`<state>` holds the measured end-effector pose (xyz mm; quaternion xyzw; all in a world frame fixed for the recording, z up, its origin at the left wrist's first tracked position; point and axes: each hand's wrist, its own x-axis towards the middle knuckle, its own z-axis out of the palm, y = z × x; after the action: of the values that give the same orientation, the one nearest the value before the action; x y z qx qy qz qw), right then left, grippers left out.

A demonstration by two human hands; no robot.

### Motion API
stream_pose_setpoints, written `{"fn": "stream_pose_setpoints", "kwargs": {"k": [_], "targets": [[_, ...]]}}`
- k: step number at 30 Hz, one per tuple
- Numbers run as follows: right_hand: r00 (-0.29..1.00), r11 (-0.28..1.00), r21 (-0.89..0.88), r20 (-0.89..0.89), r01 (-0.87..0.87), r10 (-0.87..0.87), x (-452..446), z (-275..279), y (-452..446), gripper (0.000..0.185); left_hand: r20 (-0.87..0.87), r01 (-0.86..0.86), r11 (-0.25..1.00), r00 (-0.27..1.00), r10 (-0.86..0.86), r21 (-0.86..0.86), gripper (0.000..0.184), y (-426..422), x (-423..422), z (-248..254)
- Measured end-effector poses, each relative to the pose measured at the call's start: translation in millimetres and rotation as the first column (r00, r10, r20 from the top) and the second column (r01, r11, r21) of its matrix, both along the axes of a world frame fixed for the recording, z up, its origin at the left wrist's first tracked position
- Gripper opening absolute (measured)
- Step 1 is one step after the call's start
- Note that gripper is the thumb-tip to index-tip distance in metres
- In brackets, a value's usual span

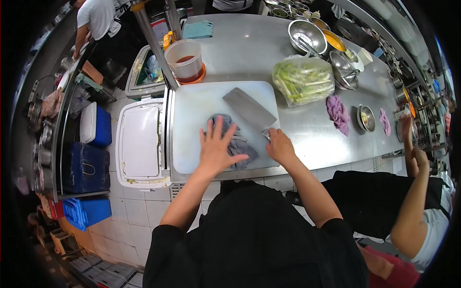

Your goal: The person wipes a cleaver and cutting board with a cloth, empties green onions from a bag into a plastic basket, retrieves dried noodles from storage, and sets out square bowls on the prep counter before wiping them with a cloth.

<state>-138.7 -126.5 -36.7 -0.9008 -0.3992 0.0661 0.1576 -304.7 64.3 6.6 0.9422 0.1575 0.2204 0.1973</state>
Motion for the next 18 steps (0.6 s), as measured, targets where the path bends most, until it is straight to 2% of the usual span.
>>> {"fn": "stream_pose_setpoints", "kwargs": {"k": [2, 3, 5, 9, 11, 12, 14, 16, 18], "targets": [[0.99, 0.988, -0.094, -0.063, 0.119, -0.125, 10.7, 18.2, 1.7, 0.043, -0.076, 0.088, 0.99, 0.994, -0.08, 0.111, 0.061, -11.1, 12.3, -29.6], [0.99, 0.989, -0.089, -0.063, 0.119, -0.125, 10.5, 29.3, -1.3, 0.043, -0.077, 0.088, 0.989, 0.994, -0.08, 0.116, 0.061, -10.5, 16.6, -38.4], [0.985, 0.987, -0.014, -0.066, 0.161, -0.161, 14.4, 46.7, -10.3, 0.032, 0.031, 0.021, 0.995, 0.999, -0.025, 0.101, 0.048, -2.9, 32.0, -52.5], [0.977, 0.977, 0.011, -0.006, 0.215, -0.215, 38.7, 38.2, -16.0, 0.024, 0.032, -0.006, 0.992, 0.999, 0.002, 0.126, 0.037, 3.5, 39.4, -61.4], [0.983, 0.982, -0.047, -0.014, 0.184, -0.185, 43.3, 20.0, -4.1, 0.019, -0.004, 0.013, 1.0, 1.0, -0.013, 0.012, 0.025, 7.6, 17.2, -55.3], [0.985, 0.985, -0.036, -0.031, 0.167, -0.168, 34.8, 15.6, 4.3, 0.019, -0.019, -0.003, 1.0, 1.0, 0.004, 0.026, 0.025, 5.0, -1.4, -50.2], [0.995, 0.997, 0.063, -0.088, 0.046, -0.041, 9.8, 8.3, 22.3, 0.019, -0.057, 0.09, 0.989, 0.994, -0.098, -0.119, 0.024, -8.9, -45.3, -33.9], [0.977, 0.986, 0.075, -0.144, -0.15, 0.159, -23.8, 5.0, 37.7, 0.02, -0.191, 0.031, 0.924, 0.975, -0.112, -0.381, 0.026, -24.6, -79.6, 5.1], [0.907, 0.945, 0.14, -0.272, -0.294, 0.322, -48.2, 25.4, 38.3, 0.024, -0.182, 0.023, 0.858, 0.974, -0.134, -0.513, 0.028, -26.9, -110.3, 30.7]]}}
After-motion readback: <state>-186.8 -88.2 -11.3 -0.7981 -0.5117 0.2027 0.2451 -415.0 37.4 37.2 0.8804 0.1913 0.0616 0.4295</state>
